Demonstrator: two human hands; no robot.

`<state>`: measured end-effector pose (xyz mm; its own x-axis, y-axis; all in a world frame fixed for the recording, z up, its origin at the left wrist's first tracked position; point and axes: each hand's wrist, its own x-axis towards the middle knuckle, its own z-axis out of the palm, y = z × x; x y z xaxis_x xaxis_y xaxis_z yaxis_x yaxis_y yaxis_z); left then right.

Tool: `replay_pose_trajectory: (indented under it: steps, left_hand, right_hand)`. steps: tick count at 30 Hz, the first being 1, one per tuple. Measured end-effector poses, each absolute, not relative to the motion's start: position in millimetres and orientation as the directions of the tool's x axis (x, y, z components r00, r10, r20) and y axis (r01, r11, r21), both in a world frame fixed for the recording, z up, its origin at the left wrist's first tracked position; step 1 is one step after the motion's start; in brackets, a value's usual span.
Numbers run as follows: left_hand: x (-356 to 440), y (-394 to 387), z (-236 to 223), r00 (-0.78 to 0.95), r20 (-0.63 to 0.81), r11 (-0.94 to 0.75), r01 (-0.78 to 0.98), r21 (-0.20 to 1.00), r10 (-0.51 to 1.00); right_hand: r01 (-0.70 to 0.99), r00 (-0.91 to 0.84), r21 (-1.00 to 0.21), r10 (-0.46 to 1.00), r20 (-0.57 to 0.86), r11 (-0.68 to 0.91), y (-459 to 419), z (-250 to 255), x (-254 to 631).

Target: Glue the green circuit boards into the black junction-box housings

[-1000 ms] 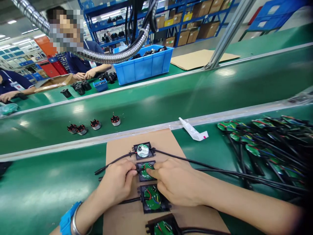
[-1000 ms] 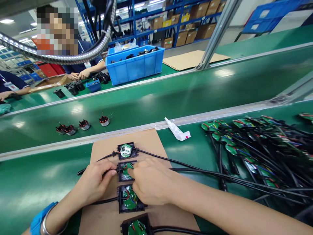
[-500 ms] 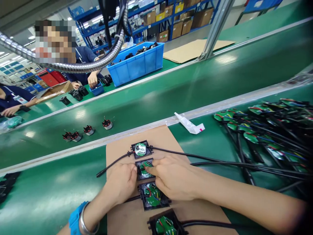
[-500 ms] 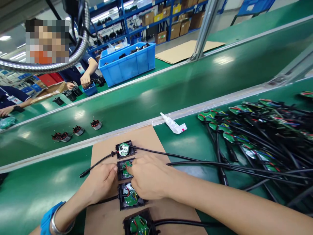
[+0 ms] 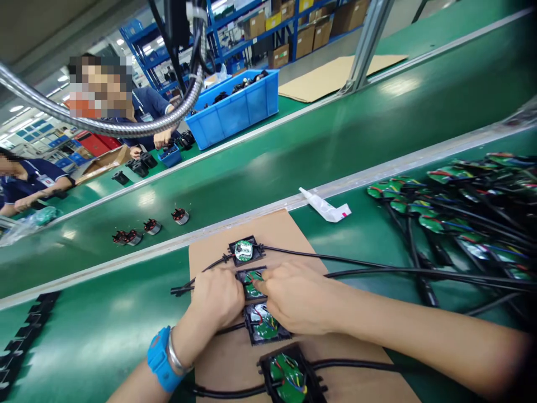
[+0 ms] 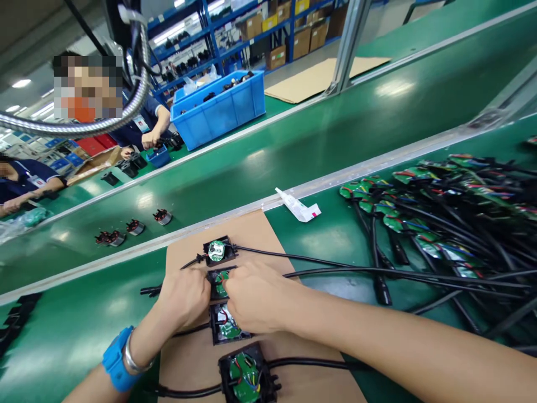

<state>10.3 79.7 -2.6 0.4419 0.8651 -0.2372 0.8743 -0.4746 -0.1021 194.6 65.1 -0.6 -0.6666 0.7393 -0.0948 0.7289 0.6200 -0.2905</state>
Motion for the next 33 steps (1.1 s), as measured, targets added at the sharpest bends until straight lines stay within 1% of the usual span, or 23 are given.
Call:
replay_pose_trajectory:
  steps: [1, 3, 4, 6, 7, 11, 12, 14, 16, 17, 19, 21, 22, 24, 26, 28, 29, 30, 31, 33]
  left_hand:
    - [7, 74, -3, 0.424, -0.187, -0.448, 0.887, -0.110, 0.886]
    - [-3, 62, -8, 0.445, -0.066, -0.450, 0.890, -0.076, 0.893]
    - [-9, 55, -13, 0.488, -0.011, -0.488, 0.872, -0.040, 0.873]
    - [-19, 43, -28, 0.576, 0.050, -0.577, 0.817, 0.005, 0.816]
    - [-22, 37, -36, 0.600, 0.063, -0.601, 0.799, -0.004, 0.797]
    - [-17, 27, -55, 0.604, 0.044, -0.592, 0.792, -0.149, 0.796]
    - [-15, 28, -54, 0.604, 0.032, -0.591, 0.789, -0.166, 0.797]
    - [-12, 32, -46, 0.611, -0.005, -0.604, 0.782, -0.154, 0.792]
    - [-13, 38, -34, 0.614, -0.014, -0.612, 0.786, -0.089, 0.789]
    - [-15, 41, -28, 0.608, 0.011, -0.607, 0.793, -0.045, 0.794]
    - [-17, 45, -19, 0.587, 0.115, -0.596, 0.801, 0.063, 0.801]
    - [-18, 49, -15, 0.604, 0.206, -0.637, 0.747, 0.190, 0.770]
    - [-17, 51, -16, 0.634, 0.224, -0.672, 0.699, 0.245, 0.740]
    - [-16, 54, -19, 0.702, 0.210, -0.726, 0.608, 0.322, 0.681]
    - [-14, 56, -25, 0.727, 0.193, -0.737, 0.573, 0.358, 0.659]
    - [-13, 57, -31, 0.720, 0.208, -0.733, 0.564, 0.380, 0.662]
    - [-13, 57, -34, 0.714, 0.222, -0.731, 0.560, 0.389, 0.664]
    - [-12, 57, -37, 0.707, 0.235, -0.730, 0.557, 0.396, 0.667]
    - [-12, 56, -38, 0.701, 0.244, -0.728, 0.556, 0.400, 0.670]
    - [-11, 56, -40, 0.690, 0.250, -0.721, 0.562, 0.407, 0.679]
  right_hand:
    - [0.728, -0.666, -0.286, 0.741, -0.084, 0.623, 64, 0, 194]
    - [0.733, -0.658, -0.293, 0.750, -0.071, 0.615, 63, 0, 193]
    - [0.731, -0.658, -0.298, 0.750, -0.071, 0.614, 63, 0, 193]
    - [0.725, -0.665, -0.307, 0.743, -0.077, 0.617, 61, 0, 194]
    - [0.723, -0.667, -0.313, 0.741, -0.081, 0.616, 61, 0, 194]
    - [0.722, -0.651, -0.383, 0.753, -0.095, 0.576, 63, 0, 195]
    - [0.715, -0.653, -0.414, 0.750, -0.106, 0.564, 65, 0, 197]
    - [0.693, -0.663, -0.482, 0.736, -0.134, 0.537, 69, 3, 200]
    - [0.678, -0.662, -0.539, 0.734, -0.152, 0.499, 73, 7, 206]
    - [0.675, -0.655, -0.560, 0.740, -0.153, 0.481, 73, 9, 209]
    - [0.675, -0.636, -0.579, 0.758, -0.143, 0.457, 73, 12, 214]
    - [0.690, -0.618, -0.563, 0.775, -0.132, 0.454, 70, 14, 216]
    - [0.703, -0.612, -0.541, 0.780, -0.128, 0.462, 68, 14, 216]
    - [0.729, -0.607, -0.479, 0.785, -0.125, 0.489, 64, 13, 214]
    - [0.747, -0.621, -0.383, 0.776, -0.109, 0.544, 61, 9, 210]
    - [0.747, -0.644, -0.277, 0.761, -0.078, 0.604, 58, 1, 204]
    - [0.749, -0.645, -0.247, 0.762, -0.059, 0.615, 57, -4, 202]
    - [0.757, -0.632, -0.246, 0.774, -0.038, 0.606, 57, -8, 200]
    - [0.769, -0.606, -0.274, 0.796, -0.021, 0.578, 57, -12, 199]
    - [0.783, -0.539, -0.377, 0.842, -0.012, 0.495, 58, -18, 199]
